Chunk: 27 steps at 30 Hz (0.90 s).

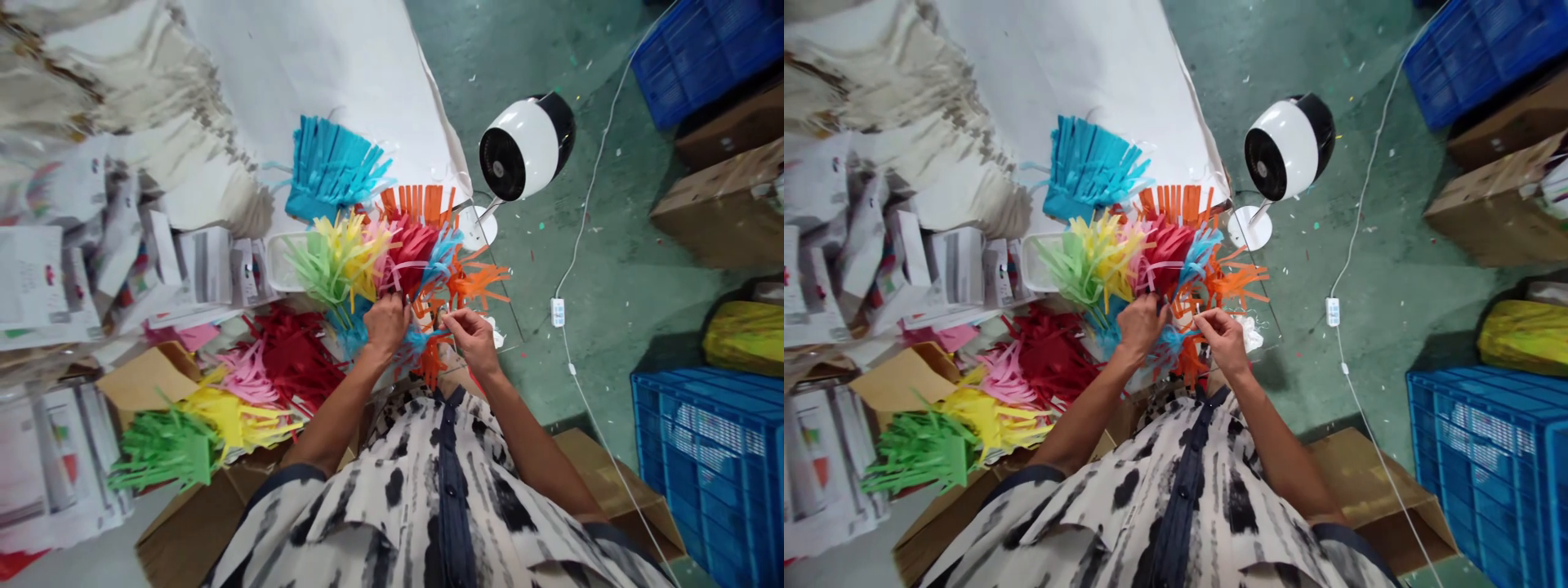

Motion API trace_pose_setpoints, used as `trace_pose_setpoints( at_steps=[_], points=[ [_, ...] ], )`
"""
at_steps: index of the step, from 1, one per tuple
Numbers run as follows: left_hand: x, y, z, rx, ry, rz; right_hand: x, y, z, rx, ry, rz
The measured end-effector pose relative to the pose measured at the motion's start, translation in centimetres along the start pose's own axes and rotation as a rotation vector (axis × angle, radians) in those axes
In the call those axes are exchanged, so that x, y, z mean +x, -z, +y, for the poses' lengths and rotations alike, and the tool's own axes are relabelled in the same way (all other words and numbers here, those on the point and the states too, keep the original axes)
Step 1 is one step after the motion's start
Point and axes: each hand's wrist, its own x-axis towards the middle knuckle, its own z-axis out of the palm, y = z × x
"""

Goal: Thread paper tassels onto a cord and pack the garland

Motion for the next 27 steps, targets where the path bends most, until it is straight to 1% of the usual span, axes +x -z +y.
trace_pose_setpoints(
  at_steps=[2,4,6,9,12,14,17,19,20,21,23,25,27],
  points=[
    [-0.1,0.1,0.0,-0.017,-0.009,0.026,0.0,0.1,0.1,-0.088,0.072,-0.001],
    [-0.6,0.9,0.1,-0.033,-0.026,0.075,-0.1,0.2,-0.3,-0.240,0.186,-0.004],
    [-1.5,2.3,0.5,-0.024,-0.064,0.097,0.0,0.2,-1.1,-0.409,0.332,-0.029],
    [-2.7,4.7,1.3,-0.027,-0.176,0.100,0.4,0.0,-2.5,-0.577,0.518,-0.150],
    [-3.5,6.2,2.0,-0.087,-0.295,0.124,1.4,-0.5,-3.4,-0.618,0.607,-0.277],
    [-3.4,6.5,2.1,-0.161,-0.369,0.148,2.2,-0.8,-3.7,-0.577,0.629,-0.306],
    [-2.3,5.9,1.7,-0.348,-0.455,0.163,3.2,-0.9,-4.0,-0.495,0.629,-0.248],
    [-1.0,4.8,1.2,-0.456,-0.452,0.148,3.7,-0.8,-4.2,-0.446,0.626,-0.183],
    [-0.3,4.2,1.0,-0.471,-0.438,0.134,3.8,-0.7,-4.4,-0.420,0.624,-0.161],
    [0.4,3.5,0.7,-0.452,-0.427,0.116,3.9,-0.6,-4.6,-0.390,0.618,-0.145],
    [1.7,2.1,0.2,-0.328,-0.421,0.072,4.0,-0.4,-4.9,-0.309,0.582,-0.111],
    [2.5,1.0,-0.2,-0.175,-0.406,0.033,3.7,0.0,-5.3,-0.185,0.491,-0.064],
    [2.9,0.3,-0.5,-0.072,-0.391,0.004,3.2,0.5,-5.5,-0.031,0.369,-0.016]
  ],
)
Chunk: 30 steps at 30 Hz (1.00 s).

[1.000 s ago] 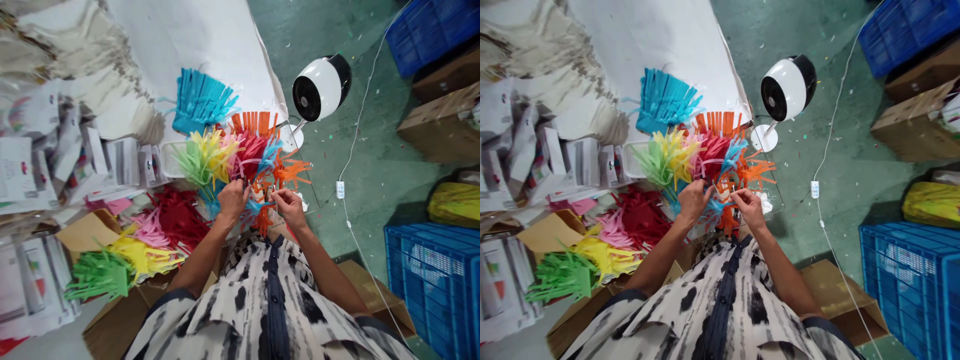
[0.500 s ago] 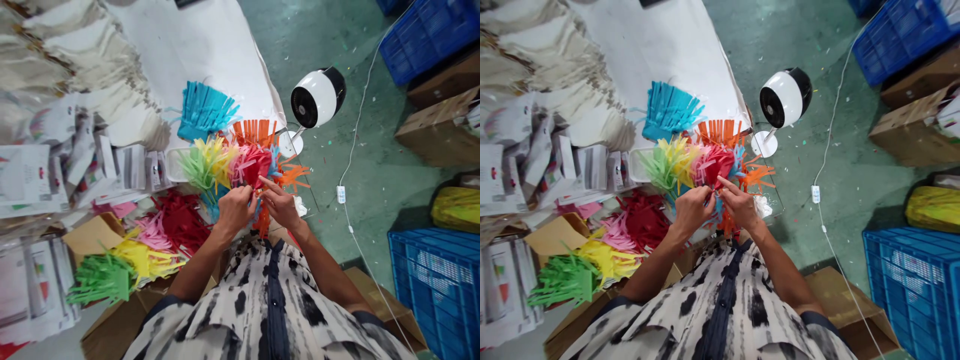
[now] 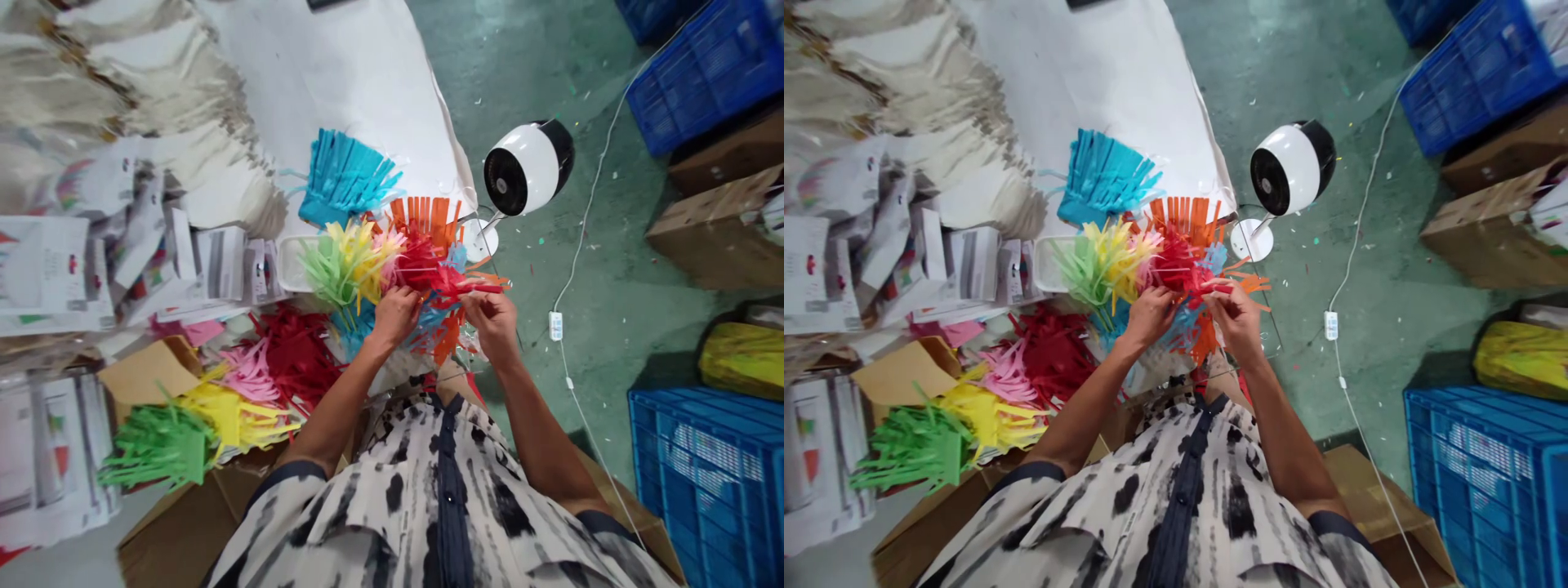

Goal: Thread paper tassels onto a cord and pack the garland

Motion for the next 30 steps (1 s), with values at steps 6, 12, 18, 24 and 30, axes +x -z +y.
trace_pose_setpoints(
  at_steps=[6,12,18,24,30],
  points=[
    [-1.1,2.2,1.4,-0.205,0.047,0.162,-1.6,1.0,-0.9,0.173,-0.346,-0.077],
    [-1.5,7.0,4.9,-0.995,0.032,0.195,-2.0,-0.3,-1.6,0.197,-0.449,-0.259],
    [-1.0,6.8,5.4,-1.181,0.137,0.071,-2.4,-0.6,-1.7,0.223,-0.464,-0.349],
    [-1.5,6.5,5.8,-1.050,0.144,0.169,-2.6,-0.6,-1.0,0.213,-0.452,-0.287],
    [-1.8,6.3,6.2,-0.884,0.142,0.252,-2.7,-0.8,-0.4,0.174,-0.427,-0.275]
  ],
)
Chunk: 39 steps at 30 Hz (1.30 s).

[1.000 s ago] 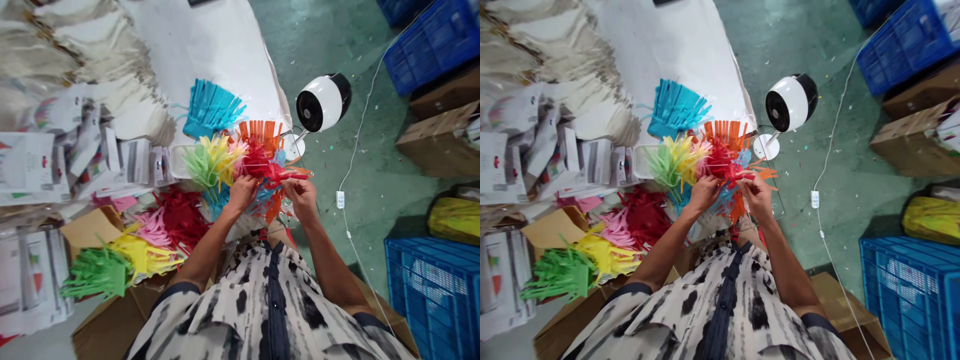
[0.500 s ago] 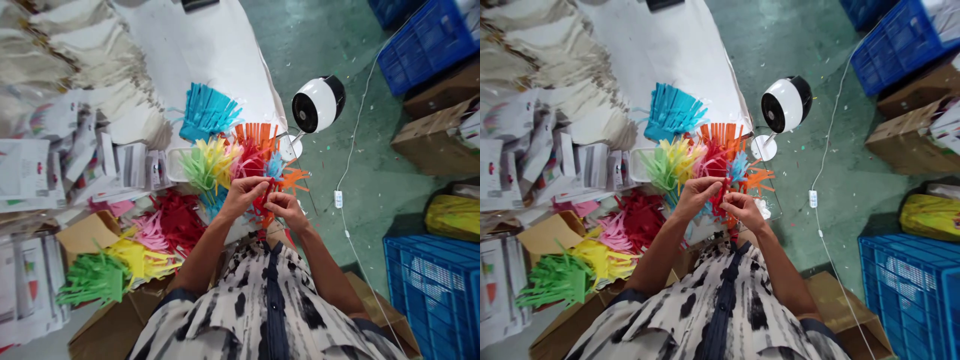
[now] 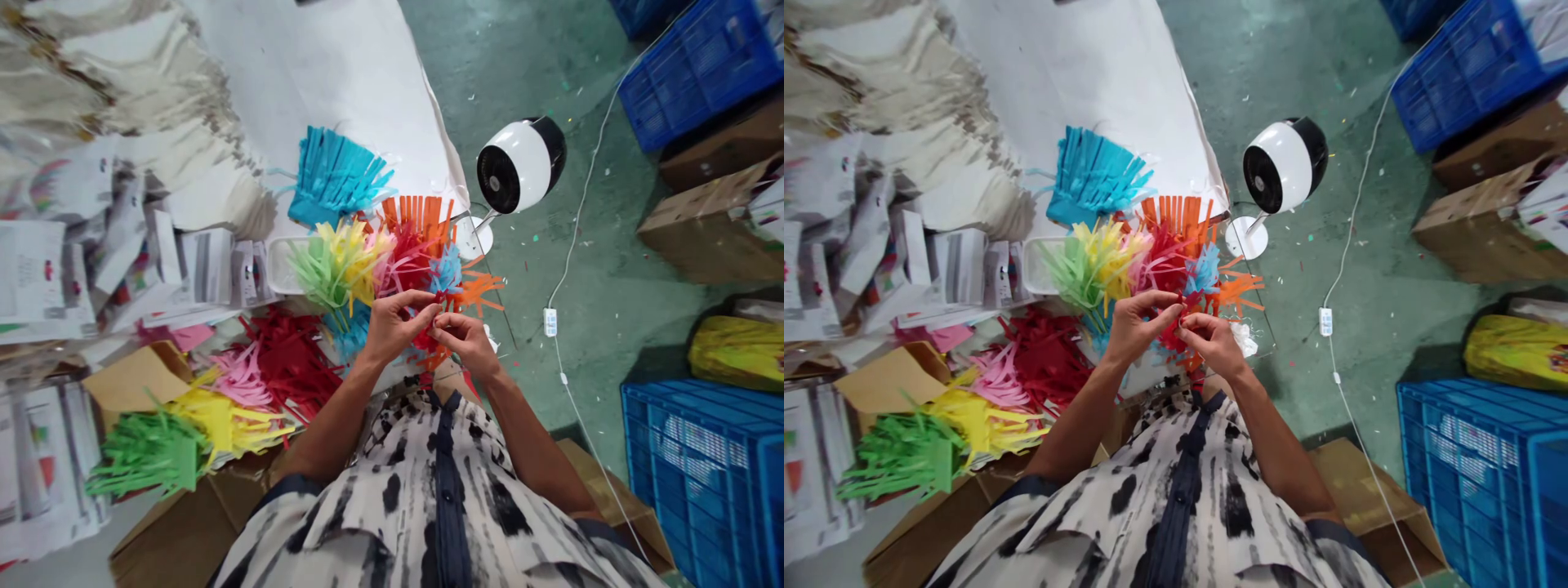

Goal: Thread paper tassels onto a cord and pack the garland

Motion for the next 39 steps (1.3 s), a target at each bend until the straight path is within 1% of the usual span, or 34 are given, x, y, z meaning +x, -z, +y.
trace_pose_setpoints(
  at_steps=[6,10,14,18,25,29,31,33,35,36,39],
  points=[
    [-0.5,-0.2,-0.1,0.055,-0.077,0.011,0.1,0.2,1.0,-0.061,0.042,0.034],
    [-0.7,-0.5,-0.5,0.076,-0.094,0.032,0.1,0.2,1.1,-0.089,0.045,0.037],
    [-0.9,-0.9,-1.0,0.044,-0.050,0.050,-0.1,0.2,0.8,-0.079,0.015,0.057],
    [-1.1,-1.2,-1.2,-0.021,0.005,0.054,-0.3,0.1,0.6,-0.011,-0.013,0.068],
    [-1.2,-1.5,-1.0,-0.138,0.047,0.038,-0.7,0.2,0.3,0.096,-0.110,0.076],
    [-1.0,-1.5,-0.9,-0.162,0.046,0.038,-0.6,0.3,0.4,0.133,-0.116,0.077],
    [-0.9,-1.4,-1.0,-0.183,0.021,-0.008,-0.5,0.2,0.4,0.156,-0.128,0.066],
    [-0.7,-1.4,-1.2,-0.217,0.015,-0.105,-0.4,0.2,0.5,0.175,-0.143,0.052],
    [-0.6,-1.5,-1.7,-0.285,0.066,-0.213,-0.2,0.2,0.6,0.186,-0.158,0.036],
    [-0.5,-1.6,-2.0,-0.335,0.109,-0.243,-0.2,0.2,0.6,0.185,-0.164,0.028],
    [-0.4,-1.6,-2.7,-0.487,0.234,-0.226,0.0,0.5,0.7,0.128,-0.168,0.034]
  ],
)
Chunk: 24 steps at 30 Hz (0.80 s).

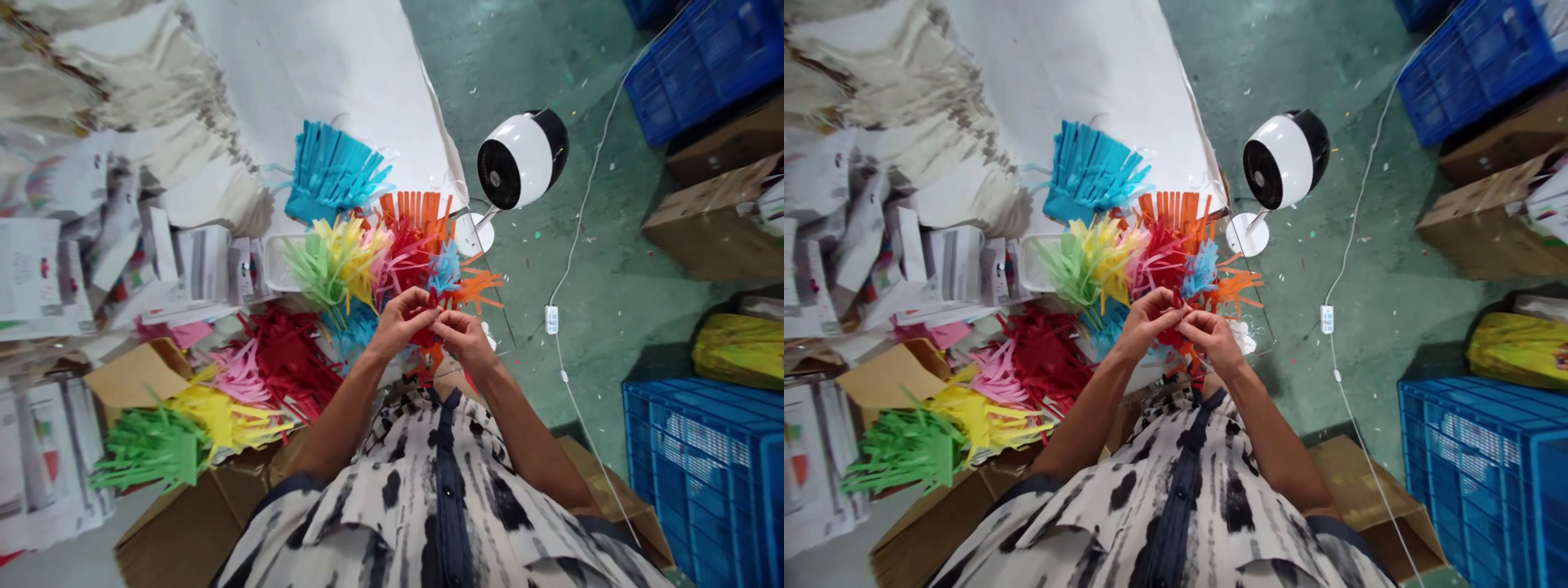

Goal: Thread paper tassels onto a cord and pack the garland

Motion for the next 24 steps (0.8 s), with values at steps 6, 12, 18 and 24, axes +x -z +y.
trace_pose_setpoints(
  at_steps=[6,12,18,24],
  points=[
    [0.4,0.8,0.3,-0.115,0.028,0.100,-0.1,0.5,-1.0,-0.353,0.309,0.080],
    [0.4,1.0,0.5,-0.103,0.006,0.110,-0.6,0.0,-3.0,-0.456,0.448,0.053],
    [0.1,0.8,0.1,-0.037,-0.017,0.087,0.2,-0.1,-3.5,-0.367,0.291,0.011],
    [-0.3,0.8,0.4,0.118,-0.077,0.034,0.4,0.0,-3.4,-0.297,0.241,0.009]
  ],
)
